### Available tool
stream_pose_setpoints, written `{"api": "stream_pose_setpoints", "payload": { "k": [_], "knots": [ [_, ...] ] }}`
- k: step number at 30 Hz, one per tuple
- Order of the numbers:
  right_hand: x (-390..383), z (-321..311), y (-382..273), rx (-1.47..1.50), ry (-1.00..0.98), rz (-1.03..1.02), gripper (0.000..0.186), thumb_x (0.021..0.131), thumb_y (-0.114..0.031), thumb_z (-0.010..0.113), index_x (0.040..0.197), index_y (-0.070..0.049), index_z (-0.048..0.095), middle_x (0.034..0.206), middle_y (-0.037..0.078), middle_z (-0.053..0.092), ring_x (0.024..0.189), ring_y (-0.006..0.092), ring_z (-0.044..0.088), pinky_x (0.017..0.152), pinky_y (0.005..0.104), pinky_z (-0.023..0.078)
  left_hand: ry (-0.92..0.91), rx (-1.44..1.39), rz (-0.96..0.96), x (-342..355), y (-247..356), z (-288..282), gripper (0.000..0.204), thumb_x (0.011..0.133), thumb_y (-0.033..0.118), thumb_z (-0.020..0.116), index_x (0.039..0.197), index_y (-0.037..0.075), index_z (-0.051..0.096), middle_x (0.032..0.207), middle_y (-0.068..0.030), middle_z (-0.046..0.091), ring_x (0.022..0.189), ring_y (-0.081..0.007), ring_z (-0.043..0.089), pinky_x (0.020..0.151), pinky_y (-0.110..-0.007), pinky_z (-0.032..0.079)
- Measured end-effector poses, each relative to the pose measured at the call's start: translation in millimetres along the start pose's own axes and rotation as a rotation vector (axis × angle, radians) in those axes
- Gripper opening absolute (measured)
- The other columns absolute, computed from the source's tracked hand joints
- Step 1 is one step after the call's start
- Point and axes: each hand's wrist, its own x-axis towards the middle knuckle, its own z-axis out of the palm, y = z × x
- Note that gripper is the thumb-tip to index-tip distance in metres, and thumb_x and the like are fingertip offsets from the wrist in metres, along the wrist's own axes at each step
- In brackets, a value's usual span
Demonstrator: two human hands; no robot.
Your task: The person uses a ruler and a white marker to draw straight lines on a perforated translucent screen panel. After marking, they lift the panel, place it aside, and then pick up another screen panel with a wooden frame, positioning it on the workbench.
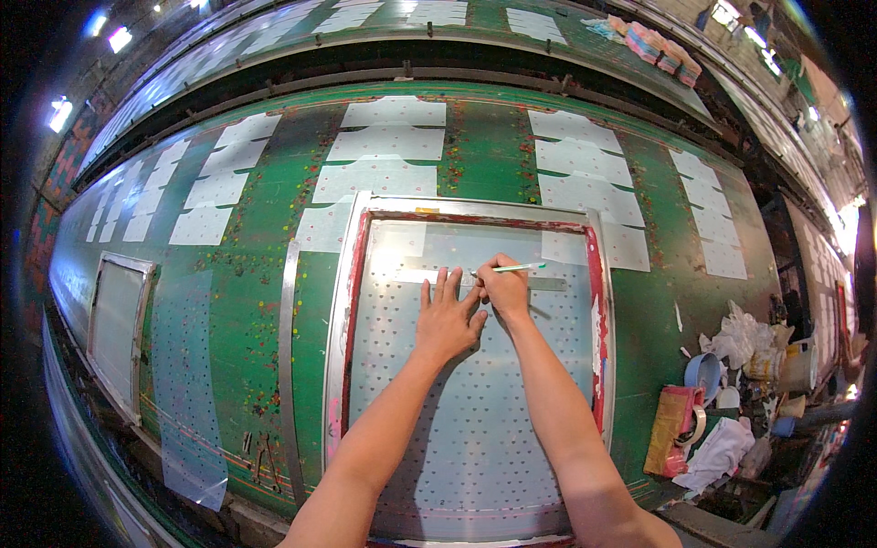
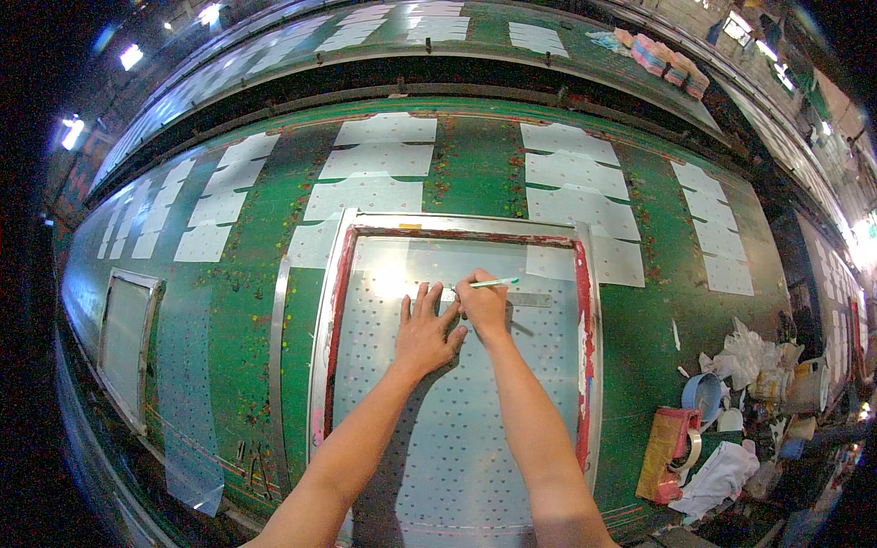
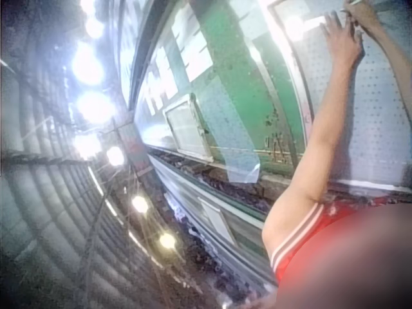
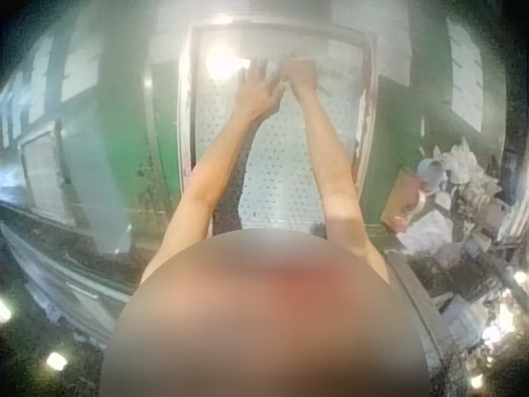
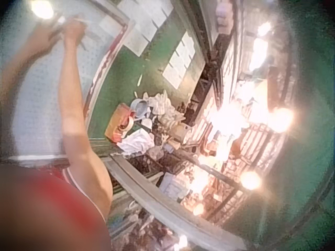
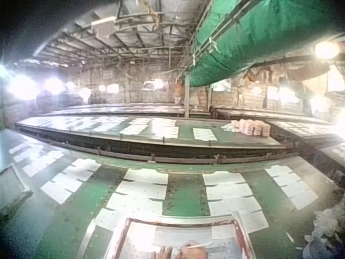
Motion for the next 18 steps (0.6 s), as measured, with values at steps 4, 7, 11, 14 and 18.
{"api": "stream_pose_setpoints", "payload": {
  "k": [4, 7, 11, 14, 18],
  "knots": [
    [0.9, -2.4, -1.3, -0.034, 0.044, -0.051, 0.008, 0.082, -0.006, 0.062, 0.076, -0.001, 0.063, 0.064, 0.009, 0.065, 0.048, 0.0126, 0.058, 0.044, 0.0291, 0.045, 0.012, -0.013, 0.000, -0.7, -0.6, -0.1, 0.055, 0.096, 0.048, 0.058, 0.147, 0.025, 0.056, 0.159, -0.0185, 0.037, 0.152, -0.0407, 0.027, 0.122, -0.063, 0.017],
    [-1.8, -3.8, -1.9, 0.006, 0.044, -0.013, 0.009, 0.082, -0.008, 0.063, 0.076, -0.001, 0.063, 0.064, 0.008, 0.065, 0.049, 0.0122, 0.058, 0.044, 0.0280, 0.044, 0.025, -0.012, 0.008, -0.5, 0.3, 0.9, 0.055, 0.096, 0.048, 0.059, 0.147, 0.025, 0.056, 0.159, -0.0182, 0.037, 0.152, -0.0409, 0.028, 0.122, -0.063, 0.017],
    [-6.2, -8.3, -5.6, 0.016, 0.109, -0.006, 0.008, 0.084, -0.008, 0.064, 0.078, -0.003, 0.062, 0.067, 0.008, 0.066, 0.049, 0.0107, 0.057, 0.043, 0.0258, 0.042, 0.016, -0.016, 0.008, -1.0, -0.1, -0.4, 0.053, 0.096, 0.047, 0.059, 0.145, 0.026, 0.058, 0.158, -0.0180, 0.039, 0.151, -0.0410, 0.029, 0.122, -0.064, 0.017],
    [-11.9, -12.6, -5.8, 0.062, 0.135, 0.001, 0.008, 0.086, -0.009, 0.066, 0.081, -0.004, 0.061, 0.068, 0.007, 0.066, 0.051, 0.0095, 0.058, 0.043, 0.0244, 0.041, 0.027, 0.028, 0.021, -2.4, 1.2, -2.1, 0.051, 0.095, 0.044, 0.062, 0.143, 0.026, 0.059, 0.155, -0.0184, 0.043, 0.149, -0.0399, 0.032, 0.120, -0.064, 0.019],
    [-14.8, -18.1, -3.6, 0.144, 0.149, -0.020, 0.008, 0.088, -0.009, 0.066, 0.083, -0.004, 0.061, 0.071, 0.007, 0.067, 0.052, 0.0087, 0.058, 0.043, 0.0235, 0.041, 0.005, -0.004, 0.008, -3.4, 3.2, -6.2, 0.049, 0.096, 0.044, 0.062, 0.141, 0.026, 0.062, 0.153, -0.0184, 0.044, 0.148, -0.0417, 0.033, 0.119, -0.066, 0.019]
  ]
}}
